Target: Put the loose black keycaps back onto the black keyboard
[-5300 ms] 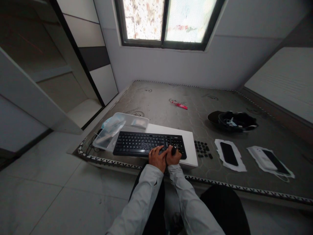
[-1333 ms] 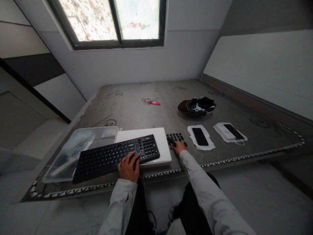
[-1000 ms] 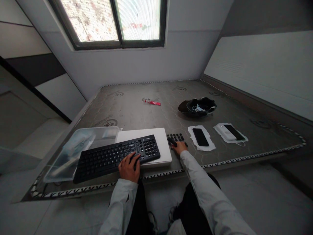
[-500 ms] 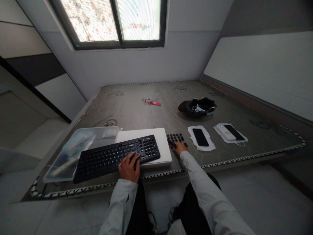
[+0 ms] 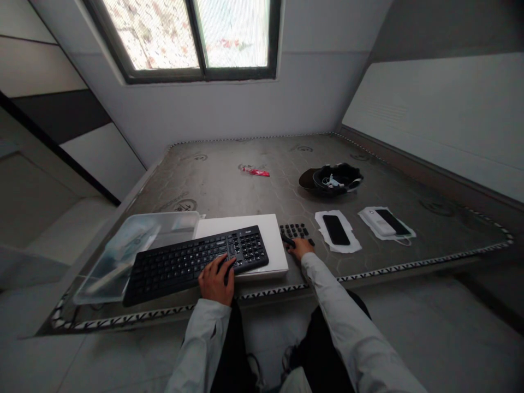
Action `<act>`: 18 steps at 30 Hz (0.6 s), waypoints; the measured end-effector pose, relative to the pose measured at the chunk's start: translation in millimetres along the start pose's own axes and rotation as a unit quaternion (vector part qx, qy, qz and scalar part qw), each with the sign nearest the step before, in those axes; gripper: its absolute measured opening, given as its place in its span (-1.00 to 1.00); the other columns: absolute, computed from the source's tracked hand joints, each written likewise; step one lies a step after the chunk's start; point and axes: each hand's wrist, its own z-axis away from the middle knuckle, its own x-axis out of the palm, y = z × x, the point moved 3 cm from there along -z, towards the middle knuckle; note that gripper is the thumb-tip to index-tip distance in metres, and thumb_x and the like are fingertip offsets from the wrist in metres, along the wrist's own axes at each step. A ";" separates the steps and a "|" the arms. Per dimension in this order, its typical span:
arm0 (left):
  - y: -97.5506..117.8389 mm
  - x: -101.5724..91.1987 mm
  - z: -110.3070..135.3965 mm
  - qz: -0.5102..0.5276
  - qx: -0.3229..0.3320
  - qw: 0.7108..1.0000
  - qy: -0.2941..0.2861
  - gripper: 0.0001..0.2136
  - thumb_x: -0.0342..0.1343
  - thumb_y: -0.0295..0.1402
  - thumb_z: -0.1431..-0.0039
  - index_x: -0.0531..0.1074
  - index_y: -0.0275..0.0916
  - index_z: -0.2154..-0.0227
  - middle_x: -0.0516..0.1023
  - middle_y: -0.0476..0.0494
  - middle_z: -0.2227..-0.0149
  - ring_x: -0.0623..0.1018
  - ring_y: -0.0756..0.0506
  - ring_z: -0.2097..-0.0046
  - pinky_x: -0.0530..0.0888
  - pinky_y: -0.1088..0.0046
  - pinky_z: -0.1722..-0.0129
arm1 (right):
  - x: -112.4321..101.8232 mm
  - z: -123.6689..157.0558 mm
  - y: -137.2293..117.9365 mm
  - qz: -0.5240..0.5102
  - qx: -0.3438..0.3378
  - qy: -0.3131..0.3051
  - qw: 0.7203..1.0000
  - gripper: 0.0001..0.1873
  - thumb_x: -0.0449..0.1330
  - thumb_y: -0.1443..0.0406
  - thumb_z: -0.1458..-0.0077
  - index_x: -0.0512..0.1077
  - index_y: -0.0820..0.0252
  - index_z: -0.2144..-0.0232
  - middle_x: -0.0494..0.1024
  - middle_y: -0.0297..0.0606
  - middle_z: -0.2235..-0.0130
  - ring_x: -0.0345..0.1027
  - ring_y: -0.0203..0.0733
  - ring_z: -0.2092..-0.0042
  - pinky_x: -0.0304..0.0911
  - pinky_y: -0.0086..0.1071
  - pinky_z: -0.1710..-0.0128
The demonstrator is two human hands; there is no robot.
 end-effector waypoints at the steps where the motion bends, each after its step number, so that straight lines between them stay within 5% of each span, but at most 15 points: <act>1: 0.0 0.0 0.0 0.000 0.000 1.000 0.000 -0.75 0.05 -0.34 -0.16 0.47 0.04 0.11 0.46 -0.01 -0.01 0.39 -0.16 -0.02 0.23 0.21 -0.01 | -0.1 0.3 -0.1 -0.001 -0.001 -0.002 1.000 -0.64 0.27 0.27 0.10 0.52 -0.02 0.16 0.53 -0.20 0.08 0.37 -0.06 0.05 0.18 -0.34 0.15; 9: 0.2 0.7 0.5 0.003 0.000 1.000 0.007 -0.75 0.06 -0.33 -0.15 0.46 0.06 0.12 0.47 0.02 -0.01 0.39 -0.16 -0.02 0.23 0.21 -0.01 | -2.9 2.4 -0.6 -0.021 -0.007 0.037 0.999 -0.66 0.24 0.19 0.05 0.51 0.00 0.15 0.55 -0.18 0.13 0.39 -0.04 0.09 0.19 -0.31 0.18; 13: 1.1 -0.2 0.6 0.006 -0.009 1.000 0.005 -0.75 0.06 -0.34 -0.15 0.46 0.06 0.12 0.46 0.02 -0.01 0.39 -0.17 -0.02 0.22 0.19 -0.01 | -10.9 2.9 2.4 -0.064 -0.009 0.105 0.992 -0.65 0.05 0.11 -0.13 0.50 0.08 0.14 0.56 -0.11 0.20 0.41 -0.04 0.16 0.20 -0.29 0.19; 18: 1.1 -1.4 1.4 0.020 -0.011 1.000 -0.002 -0.75 0.05 -0.35 -0.15 0.47 0.05 0.13 0.47 -0.01 -0.01 0.38 -0.16 -0.04 0.22 0.19 -0.02 | -28.4 13.6 11.4 -0.132 0.018 0.211 0.968 -0.54 0.02 -0.01 -0.10 0.52 0.15 0.20 0.56 -0.11 0.33 0.43 -0.02 0.25 0.22 -0.28 0.25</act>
